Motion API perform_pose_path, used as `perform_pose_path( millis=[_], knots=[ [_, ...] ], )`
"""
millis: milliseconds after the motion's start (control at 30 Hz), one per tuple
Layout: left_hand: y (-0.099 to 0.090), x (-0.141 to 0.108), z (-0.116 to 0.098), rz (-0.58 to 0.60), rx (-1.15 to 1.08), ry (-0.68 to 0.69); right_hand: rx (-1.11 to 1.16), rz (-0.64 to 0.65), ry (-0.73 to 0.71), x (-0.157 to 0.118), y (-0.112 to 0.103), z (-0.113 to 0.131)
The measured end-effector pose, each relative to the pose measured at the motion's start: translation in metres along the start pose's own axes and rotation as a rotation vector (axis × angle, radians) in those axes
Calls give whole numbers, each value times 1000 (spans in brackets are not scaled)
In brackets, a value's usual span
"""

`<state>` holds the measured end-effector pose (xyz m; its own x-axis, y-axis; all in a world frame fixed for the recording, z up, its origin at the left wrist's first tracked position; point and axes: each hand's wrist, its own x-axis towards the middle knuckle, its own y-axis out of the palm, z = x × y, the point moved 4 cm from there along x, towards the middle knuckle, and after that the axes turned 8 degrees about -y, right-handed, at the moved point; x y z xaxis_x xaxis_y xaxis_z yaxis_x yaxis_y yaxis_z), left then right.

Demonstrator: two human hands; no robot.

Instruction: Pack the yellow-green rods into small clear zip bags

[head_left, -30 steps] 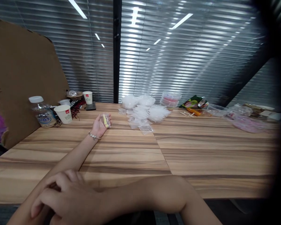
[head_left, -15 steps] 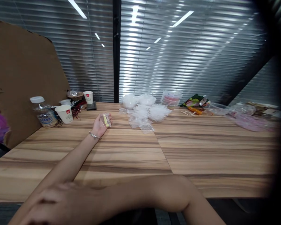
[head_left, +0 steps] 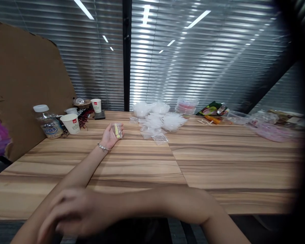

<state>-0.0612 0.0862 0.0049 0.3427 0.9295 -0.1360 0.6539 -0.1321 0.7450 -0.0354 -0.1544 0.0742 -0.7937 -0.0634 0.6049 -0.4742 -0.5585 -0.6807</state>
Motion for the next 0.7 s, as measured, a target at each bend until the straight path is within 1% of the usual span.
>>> perform_pose_path(
  millis=[33, 67, 100, 133, 200, 233, 300, 367, 433, 500, 600, 700],
  knots=[
    [3, -2, 2, 27, 12, -24, 49, -146, 12, -7, -11, -15],
    [7, -3, 3, 54, 30, -50, 66, -282, 75, -15, -24, -33],
    [11, -5, 5, 78, 52, -70, 88, -393, 146, -25, -37, -50],
    [15, -7, 7, 106, 77, -88, 107, -469, 226, -36, -49, -67],
    [22, -9, 11, 147, 130, -135, 138, -678, 358, -60, -79, -94],
    [24, -10, 13, 158, 139, -144, 141, -779, 401, -73, -94, -103],
    [26, -11, 16, 178, 155, -165, 96, -888, 439, -96, -121, -115],
    [27, -12, 18, 202, 176, -192, 58, -1002, 468, -120, -142, -119],
    [28, -14, 21, 218, 208, -222, 56, -1064, 478, -144, -154, -120],
    [29, -17, 23, 220, 243, -250, 27, -1086, 527, -165, -159, -118],
    [34, -22, 26, 217, 284, -295, 0, -1083, 615, -189, -156, -110],
    [40, -28, 30, 240, 305, -337, 60, -1065, 660, -198, -150, -99]
  ],
)
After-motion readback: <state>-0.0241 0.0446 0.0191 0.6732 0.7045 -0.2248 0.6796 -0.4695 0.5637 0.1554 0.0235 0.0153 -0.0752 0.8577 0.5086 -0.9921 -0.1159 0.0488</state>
